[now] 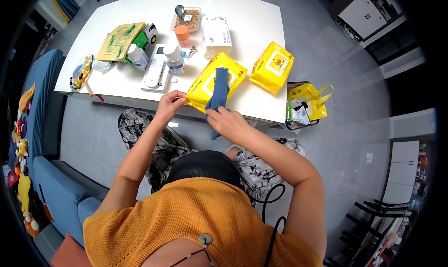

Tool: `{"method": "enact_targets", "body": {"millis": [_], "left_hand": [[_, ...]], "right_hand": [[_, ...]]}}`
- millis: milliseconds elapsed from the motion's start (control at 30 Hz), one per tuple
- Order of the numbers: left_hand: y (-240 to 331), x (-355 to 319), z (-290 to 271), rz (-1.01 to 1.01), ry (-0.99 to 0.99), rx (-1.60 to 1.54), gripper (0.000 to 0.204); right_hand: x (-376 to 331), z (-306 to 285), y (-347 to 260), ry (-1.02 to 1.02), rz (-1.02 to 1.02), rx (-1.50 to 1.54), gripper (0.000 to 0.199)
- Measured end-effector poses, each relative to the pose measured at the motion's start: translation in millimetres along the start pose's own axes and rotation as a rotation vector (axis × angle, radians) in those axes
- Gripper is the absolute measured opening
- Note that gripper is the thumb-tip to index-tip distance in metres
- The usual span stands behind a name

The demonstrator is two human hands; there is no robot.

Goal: The person organizes various items on a low table, including a drawing, medicine bottles, packs of wipes, and toy trucks, by moving and stacking them.

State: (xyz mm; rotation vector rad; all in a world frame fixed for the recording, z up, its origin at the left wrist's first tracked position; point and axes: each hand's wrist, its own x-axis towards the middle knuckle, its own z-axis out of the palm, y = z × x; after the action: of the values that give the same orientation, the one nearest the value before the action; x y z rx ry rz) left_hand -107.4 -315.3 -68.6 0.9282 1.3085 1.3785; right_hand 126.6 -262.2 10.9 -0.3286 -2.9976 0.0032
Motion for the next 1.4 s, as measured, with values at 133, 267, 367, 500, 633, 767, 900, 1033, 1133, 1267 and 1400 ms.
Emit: {"method": "enact_targets", "body": {"millis": [133, 267, 367, 500, 633, 767, 900, 1033, 1133, 1267, 1400], "left_hand": [[9.0, -3.4, 4.5, -0.005, -0.016, 0.027, 0.007], [10.0, -2.0, 4.4, -0.031, -0.029, 0.041, 0.007], [9.8, -2.7, 3.7, -0.048, -0.033, -0.012, 0.008], [6.4, -1.9, -1.8, -0.074, -0.062, -0.037, 0.011], [9.5, 0.5, -1.8, -0.078, -0.106, 0.013, 0.01], [1.6, -2.0, -5.9, -0.052, -0.119, 0.074, 0.009], [5.9, -9.5, 5.2, -0.028, -0.093, 0.143, 0.007], [4.1, -8.3, 6.7, -0.045, -0.078, 0.106, 0.008], [0.6, -8.9, 8.9, -0.054, -0.083, 0.084, 0.009], [6.7, -9.2, 8.7, -0.071, -0.117, 0.134, 0.008], [13.8, -19.3, 13.6, -0.062, -0.13, 0.19, 0.011]], "right_hand": [[-37.0, 14.4, 23.9, -0.086, 0.138, 0.031, 0.013], [-51.1, -5.3, 33.9, -0.165, 0.221, 0.164, 0.016], [-28.4, -25.0, 30.9, -0.056, 0.187, 0.396, 0.018], [17.2, -34.3, 1.1, 0.286, 0.066, 0.393, 0.022], [35.0, 8.0, -5.9, 0.18, -0.059, 0.108, 0.018], [15.4, 19.1, 5.2, 0.093, -0.154, -0.001, 0.015], [-35.0, 18.9, 32.4, 0.039, -0.031, 0.135, 0.025], [-61.4, 14.4, 69.3, 0.286, 0.515, 0.57, 0.024], [-49.5, 13.0, 87.7, 0.453, 0.769, 0.933, 0.029], [-17.7, 40.8, 82.3, 0.535, 0.859, 1.18, 0.042], [-21.4, 33.7, 54.8, 0.186, 0.747, 0.82, 0.044]]}}
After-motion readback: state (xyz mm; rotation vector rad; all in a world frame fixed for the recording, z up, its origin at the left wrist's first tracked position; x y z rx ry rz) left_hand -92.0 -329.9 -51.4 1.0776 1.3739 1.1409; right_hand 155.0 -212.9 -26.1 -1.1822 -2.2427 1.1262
